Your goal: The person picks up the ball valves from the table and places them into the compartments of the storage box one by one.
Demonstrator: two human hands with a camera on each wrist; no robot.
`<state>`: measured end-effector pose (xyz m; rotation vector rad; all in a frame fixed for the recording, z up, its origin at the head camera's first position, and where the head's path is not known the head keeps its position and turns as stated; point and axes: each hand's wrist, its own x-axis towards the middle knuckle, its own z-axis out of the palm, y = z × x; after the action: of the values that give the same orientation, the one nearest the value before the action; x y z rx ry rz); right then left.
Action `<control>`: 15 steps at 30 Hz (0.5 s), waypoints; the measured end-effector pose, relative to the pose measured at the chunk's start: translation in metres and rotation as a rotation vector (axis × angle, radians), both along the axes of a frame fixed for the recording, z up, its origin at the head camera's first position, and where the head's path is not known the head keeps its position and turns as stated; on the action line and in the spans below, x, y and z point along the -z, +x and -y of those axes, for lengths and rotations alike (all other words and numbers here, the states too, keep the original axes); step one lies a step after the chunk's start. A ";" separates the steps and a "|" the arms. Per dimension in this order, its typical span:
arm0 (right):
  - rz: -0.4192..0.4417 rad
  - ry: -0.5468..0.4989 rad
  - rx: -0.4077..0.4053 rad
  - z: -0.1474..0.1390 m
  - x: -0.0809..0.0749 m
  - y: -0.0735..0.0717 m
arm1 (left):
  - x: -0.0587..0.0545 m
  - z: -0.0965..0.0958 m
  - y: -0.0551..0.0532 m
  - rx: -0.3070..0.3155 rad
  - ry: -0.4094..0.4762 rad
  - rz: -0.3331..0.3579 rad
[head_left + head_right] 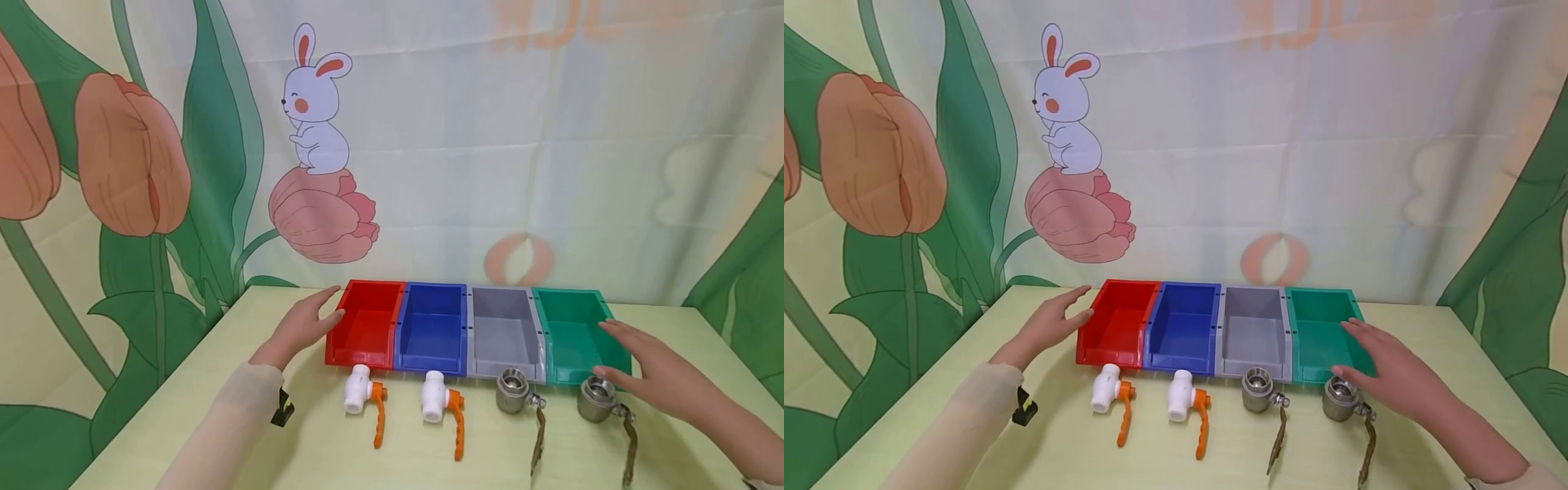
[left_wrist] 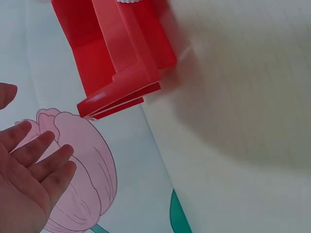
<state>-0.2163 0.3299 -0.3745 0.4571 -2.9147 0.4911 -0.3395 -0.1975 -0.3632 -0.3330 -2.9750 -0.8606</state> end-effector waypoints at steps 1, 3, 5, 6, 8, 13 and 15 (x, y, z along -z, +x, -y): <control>0.010 -0.001 0.011 -0.001 0.001 0.001 | 0.002 0.002 0.000 -0.005 0.004 0.003; 0.030 0.002 0.039 -0.003 0.002 0.004 | 0.005 0.004 -0.001 -0.020 0.021 0.014; 0.054 0.008 0.068 -0.005 0.003 0.006 | 0.008 0.007 -0.002 -0.034 0.038 0.025; 0.059 0.009 0.077 -0.007 0.004 0.007 | 0.009 0.008 -0.002 -0.040 0.045 0.029; 0.070 0.019 0.098 -0.010 0.004 0.009 | 0.012 0.010 -0.004 -0.051 0.063 0.042; 0.086 0.031 0.132 -0.016 0.007 0.014 | 0.020 0.012 -0.006 -0.068 0.083 0.067; 0.097 0.038 0.140 -0.017 0.008 0.016 | 0.023 0.012 -0.006 -0.077 0.095 0.080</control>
<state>-0.2008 0.3473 -0.3826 0.2384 -3.0258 0.4500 -0.3459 -0.2098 -0.3867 -0.1842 -2.9833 -1.0259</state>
